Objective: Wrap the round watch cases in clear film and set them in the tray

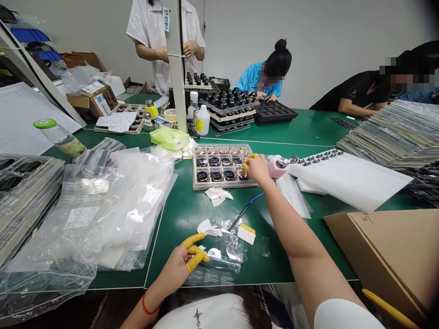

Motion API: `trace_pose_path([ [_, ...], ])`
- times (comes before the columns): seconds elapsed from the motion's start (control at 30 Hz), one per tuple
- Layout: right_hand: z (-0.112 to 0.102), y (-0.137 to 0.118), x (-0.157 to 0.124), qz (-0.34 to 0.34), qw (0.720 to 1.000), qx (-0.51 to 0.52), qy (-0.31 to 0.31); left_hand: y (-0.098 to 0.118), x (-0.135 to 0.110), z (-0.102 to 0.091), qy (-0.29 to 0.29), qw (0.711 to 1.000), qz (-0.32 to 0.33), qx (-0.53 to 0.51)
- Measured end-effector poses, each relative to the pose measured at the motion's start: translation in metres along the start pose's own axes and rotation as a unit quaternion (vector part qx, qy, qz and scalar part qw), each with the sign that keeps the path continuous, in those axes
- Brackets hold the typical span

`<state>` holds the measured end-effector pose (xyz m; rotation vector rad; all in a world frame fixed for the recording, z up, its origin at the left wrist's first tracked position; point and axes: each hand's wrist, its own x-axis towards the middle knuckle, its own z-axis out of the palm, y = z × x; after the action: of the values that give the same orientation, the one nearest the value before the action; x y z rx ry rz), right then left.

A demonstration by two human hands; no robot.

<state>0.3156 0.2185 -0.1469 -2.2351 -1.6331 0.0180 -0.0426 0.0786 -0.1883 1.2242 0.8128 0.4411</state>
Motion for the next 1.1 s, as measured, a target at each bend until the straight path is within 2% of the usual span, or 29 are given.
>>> trace_pose_path([
  [0.1, 0.001, 0.009, -0.013, -0.006, 0.999, -0.013, -0.034, 0.0, 0.001, 0.0, -0.011, 1.0, -0.001, 0.01],
  [0.23, -0.001, 0.006, -0.023, 0.008, 1.0, 0.002, -0.024, 0.0, 0.001, 0.001, -0.004, 0.999, 0.013, 0.032],
  [0.3, -0.007, -0.007, -0.04, 0.013, 1.0, 0.014, -0.007, 0.001, 0.0, 0.002, 0.005, 1.0, 0.021, 0.018],
  [0.4, -0.018, -0.043, -0.092, -0.029, 0.992, 0.118, 0.028, 0.003, -0.003, 0.008, -0.005, 0.999, 0.026, -0.035],
  [0.47, -0.025, -0.07, -0.138, -0.108, 0.96, 0.258, -0.007, 0.005, -0.003, 0.013, -0.028, 0.997, 0.035, -0.063],
  [0.57, -0.03, -0.098, -0.197, -0.249, 0.893, 0.353, -0.129, 0.006, -0.003, 0.021, -0.067, 0.99, 0.074, -0.098],
  [0.63, -0.027, -0.104, -0.22, -0.277, 0.869, 0.368, -0.179, 0.005, -0.004, 0.025, -0.063, 0.99, 0.09, -0.093],
  [0.67, -0.024, -0.104, -0.226, -0.268, 0.866, 0.375, -0.193, 0.005, -0.005, 0.026, -0.057, 0.991, 0.091, -0.075],
  [0.8, -0.013, -0.102, -0.233, -0.177, 0.88, 0.387, -0.21, 0.002, -0.011, 0.028, -0.06, 0.994, 0.082, 0.039],
  [0.87, -0.011, -0.104, -0.237, -0.185, 0.896, 0.362, -0.178, 0.0, -0.012, 0.028, -0.054, 0.992, 0.088, 0.07],
  [0.97, -0.011, -0.103, -0.246, -0.232, 0.908, 0.32, -0.138, -0.004, -0.015, 0.025, -0.039, 0.994, 0.093, 0.039],
  [1.03, -0.011, -0.095, -0.249, -0.192, 0.93, 0.28, -0.143, -0.005, -0.019, 0.019, -0.034, 0.997, 0.068, 0.007],
  [1.1, -0.008, -0.086, -0.247, -0.121, 0.966, 0.181, -0.143, -0.005, -0.024, 0.012, -0.026, 0.999, 0.033, 0.004],
])
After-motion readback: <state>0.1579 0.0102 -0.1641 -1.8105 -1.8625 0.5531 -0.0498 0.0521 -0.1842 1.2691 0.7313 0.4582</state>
